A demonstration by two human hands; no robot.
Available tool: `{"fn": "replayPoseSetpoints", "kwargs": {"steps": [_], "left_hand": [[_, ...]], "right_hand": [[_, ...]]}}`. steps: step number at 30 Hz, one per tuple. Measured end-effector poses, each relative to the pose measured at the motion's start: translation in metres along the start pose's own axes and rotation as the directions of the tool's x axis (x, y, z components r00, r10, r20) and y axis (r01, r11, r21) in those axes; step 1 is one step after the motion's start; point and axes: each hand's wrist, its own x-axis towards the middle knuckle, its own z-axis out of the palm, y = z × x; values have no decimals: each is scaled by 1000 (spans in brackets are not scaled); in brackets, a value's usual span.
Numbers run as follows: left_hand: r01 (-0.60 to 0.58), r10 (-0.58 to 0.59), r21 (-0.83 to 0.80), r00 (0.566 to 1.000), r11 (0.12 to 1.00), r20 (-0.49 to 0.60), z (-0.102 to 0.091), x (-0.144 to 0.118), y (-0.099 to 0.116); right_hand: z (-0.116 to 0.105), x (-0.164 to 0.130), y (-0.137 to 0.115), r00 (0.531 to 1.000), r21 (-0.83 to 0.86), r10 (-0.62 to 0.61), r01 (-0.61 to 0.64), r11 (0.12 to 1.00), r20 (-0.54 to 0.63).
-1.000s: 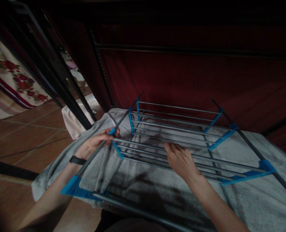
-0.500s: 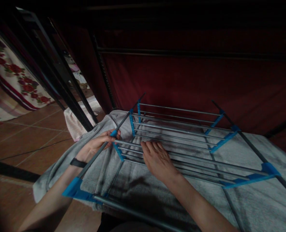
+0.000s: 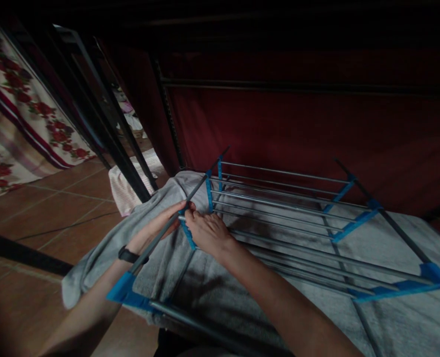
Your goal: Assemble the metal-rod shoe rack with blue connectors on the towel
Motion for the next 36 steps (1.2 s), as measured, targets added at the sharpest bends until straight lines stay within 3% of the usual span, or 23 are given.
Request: {"fn": "replayPoseSetpoints", "kwargs": {"steps": [3, 11, 24, 36], "left_hand": [[24, -24, -1, 998, 1000, 51, 0, 0, -2], [19, -20, -62, 1000, 998, -14, -5, 1, -9], [36, -37, -39, 999, 999, -12, -3, 1, -10], [21, -22, -42, 999, 999, -26, -2, 1, -12]], "right_hand": [[-2, 1, 2, 1000, 52, 5, -7, 999, 30], [-9, 4, 8, 998, 138, 26, -34, 990, 65], [-1, 3, 6, 991, 89, 60, -71, 993, 119], [0, 8, 13, 986, 197, 41, -73, 978, 159]]}}
